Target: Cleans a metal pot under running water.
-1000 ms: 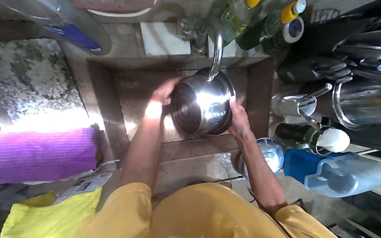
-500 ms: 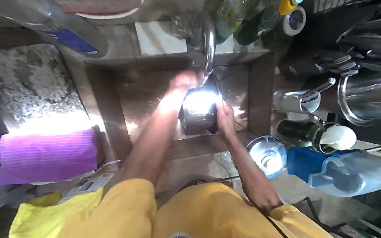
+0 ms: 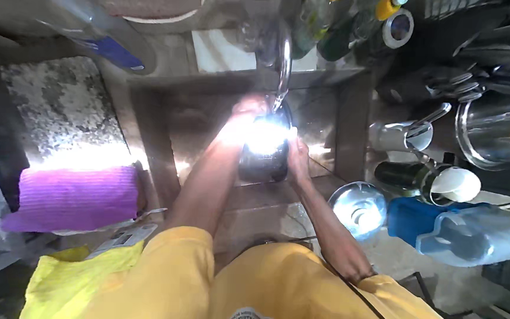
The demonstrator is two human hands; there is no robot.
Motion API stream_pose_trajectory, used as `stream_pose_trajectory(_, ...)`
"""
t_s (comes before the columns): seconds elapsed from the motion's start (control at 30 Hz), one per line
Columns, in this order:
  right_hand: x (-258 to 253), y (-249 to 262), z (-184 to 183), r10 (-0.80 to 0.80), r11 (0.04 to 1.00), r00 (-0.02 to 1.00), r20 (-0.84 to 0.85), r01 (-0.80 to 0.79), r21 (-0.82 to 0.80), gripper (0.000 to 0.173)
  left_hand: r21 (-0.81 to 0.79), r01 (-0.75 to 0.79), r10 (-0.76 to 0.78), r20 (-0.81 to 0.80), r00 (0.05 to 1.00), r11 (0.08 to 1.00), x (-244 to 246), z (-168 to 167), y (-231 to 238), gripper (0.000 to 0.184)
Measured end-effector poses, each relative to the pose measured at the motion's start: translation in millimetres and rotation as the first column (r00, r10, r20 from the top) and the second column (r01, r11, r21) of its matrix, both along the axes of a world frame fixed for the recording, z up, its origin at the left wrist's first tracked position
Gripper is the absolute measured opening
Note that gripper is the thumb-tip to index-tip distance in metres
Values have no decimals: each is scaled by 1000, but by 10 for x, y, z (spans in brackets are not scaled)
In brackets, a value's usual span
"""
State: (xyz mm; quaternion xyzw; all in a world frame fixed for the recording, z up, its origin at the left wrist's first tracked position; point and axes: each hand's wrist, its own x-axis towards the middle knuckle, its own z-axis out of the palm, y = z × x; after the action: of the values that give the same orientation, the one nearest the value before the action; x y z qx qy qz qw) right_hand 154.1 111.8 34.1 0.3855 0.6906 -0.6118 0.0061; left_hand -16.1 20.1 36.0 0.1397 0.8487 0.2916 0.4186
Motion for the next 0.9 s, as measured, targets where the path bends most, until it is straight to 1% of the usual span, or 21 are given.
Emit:
stream_pose_trajectory(0.07,-73,-10,27,-94,994,995,43,97,-55,49,-85,42,-50,-86,995,995,12,89,143,42)
stream_pose_trajectory(0.1,-115,-19,46,-119,989,990,70,124,-78,51,-110,78,-91,-118,989,991,39,167,172,44)
stream_pose_trajectory(0.13,-158,-21,53,-135,983,986,93,145,-109,56,-117,105,-125,-188,974,988,99,180,170,45)
stream_pose_trajectory(0.17,-190,-28,49,-151,975,982,113,167,-145,60,-114,147,-175,-295,939,983,197,113,150,47)
stream_pose_trajectory(0.2,-231,-40,47,-167,964,980,106,185,-191,62,-117,213,-243,-408,880,970,293,58,120,48)
stream_pose_trajectory(0.23,-281,-61,47,-187,951,979,84,201,-236,62,-103,257,-273,-514,813,961,372,25,81,47)
stream_pose_trajectory(0.27,-321,-71,50,-203,934,977,66,213,-286,62,-92,295,-292,-578,762,951,442,28,37,45)
stream_pose_trajectory(0.33,-373,-37,14,-239,889,970,46,238,-392,65,-65,379,-332,-633,699,923,633,80,-63,40)
stream_pose_trajectory(0.4,-422,45,-46,-289,841,957,20,263,-473,66,43,422,-254,-742,621,906,892,5,-192,36)
stream_pose_trajectory(0.47,-448,112,-31,-304,833,953,-2,265,-486,66,138,452,-145,-832,535,881,1062,-117,-307,32)
stream_pose_trajectory(0.53,-451,105,33,-309,854,951,-7,274,-442,65,152,422,-96,-855,510,894,1077,-152,-321,34)
stream_pose_trajectory(0.57,-446,91,57,-297,872,955,-16,264,-413,64,122,382,-102,-850,517,916,1025,-121,-269,36)
stream_pose_trajectory(0.6,-426,70,80,-265,898,964,-27,237,-371,61,70,332,-134,-821,554,941,930,-63,-188,37)
stream_pose_trajectory(0.63,-392,42,112,-218,927,975,-33,197,-318,59,3,281,-182,-756,629,960,804,11,-100,41)
stream_pose_trajectory(0.67,-353,7,141,-181,954,983,-16,172,-246,56,-46,228,-201,-656,728,973,649,105,-11,43)
stream_pose_trajectory(0.7,-305,-29,168,-145,974,989,17,146,-171,54,-63,160,-169,-529,832,985,491,208,52,44)
stream_pose_trajectory(0.73,-254,-66,192,-113,987,992,64,119,-107,54,-88,86,-112,-350,930,992,332,336,88,44)
stream_pose_trajectory(0.77,-205,-95,216,-91,993,992,89,96,-62,53,-129,71,-97,-208,973,989,170,405,104,46)
stream_pose_trajectory(0.8,-155,-116,228,-75,996,993,86,78,-31,52,-186,103,-121,-87,989,977,14,442,125,50)
stream_pose_trajectory(0.87,7,-118,275,-5,1000,998,69,5,-5,51,-253,203,-189,78,979,946,-200,406,152,48)
stream_pose_trajectory(0.9,113,-101,331,59,998,994,88,-58,-7,55,-278,261,-231,135,963,924,-282,382,159,46)
